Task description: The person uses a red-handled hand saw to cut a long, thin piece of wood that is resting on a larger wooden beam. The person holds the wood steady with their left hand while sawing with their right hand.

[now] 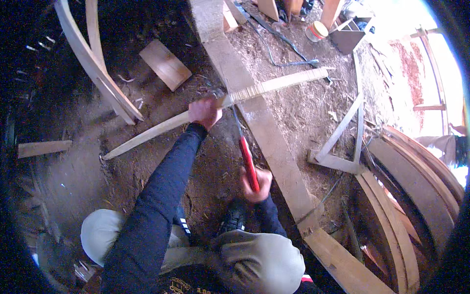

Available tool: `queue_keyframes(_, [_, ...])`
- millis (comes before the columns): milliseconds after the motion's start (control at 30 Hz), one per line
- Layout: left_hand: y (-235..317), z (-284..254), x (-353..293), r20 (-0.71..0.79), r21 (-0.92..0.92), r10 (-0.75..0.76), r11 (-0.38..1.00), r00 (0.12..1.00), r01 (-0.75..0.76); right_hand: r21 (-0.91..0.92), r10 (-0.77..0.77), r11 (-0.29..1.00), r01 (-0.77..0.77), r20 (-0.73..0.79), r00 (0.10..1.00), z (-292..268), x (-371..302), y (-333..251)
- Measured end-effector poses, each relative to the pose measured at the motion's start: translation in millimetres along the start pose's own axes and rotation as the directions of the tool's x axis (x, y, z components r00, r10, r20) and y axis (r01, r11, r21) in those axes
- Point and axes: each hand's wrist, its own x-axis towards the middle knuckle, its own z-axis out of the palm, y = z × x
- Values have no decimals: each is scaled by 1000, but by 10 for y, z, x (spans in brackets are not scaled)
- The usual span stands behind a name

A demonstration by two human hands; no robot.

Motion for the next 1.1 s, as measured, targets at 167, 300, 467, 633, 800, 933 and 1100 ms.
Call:
queue_keyframes(167, [-62, -30, 24, -41, -4, -22, 1000, 999, 22, 26, -93, 995, 92, 47, 995, 201, 186, 178])
queue_keyframes(300, [-108, 88, 75, -109, -5, -19, 1000, 994, 19, -29, -32, 999, 32, 5, 999, -21, -194, -31])
queue_keyframes(467, [-102, 0, 65, -91, 25, -4, 1000, 996, 6, 79, 11, 997, -14, 34, 999, 243, 369, 143])
queue_keyframes(633, [-55, 38, 64, -92, -30, -26, 999, 995, 23, -60, 23, 998, -21, 39, 999, -70, -303, 36])
queue_keyframes(800, [-25, -17, 23, -61, -24, -13, 1000, 998, 11, 11, -30, 1000, 30, 11, 999, 328, 471, 131])
queue_keyframes(933, [-101, 19, 25, 14, -9, -36, 999, 999, 36, -45, -108, 993, 108, -7, 994, -2, -245, -11])
queue_keyframes(1100, [-89, 13, 43, -74, -29, -9, 1000, 997, 6, 108, 18, 994, -22, 31, 999, 244, 375, 8])
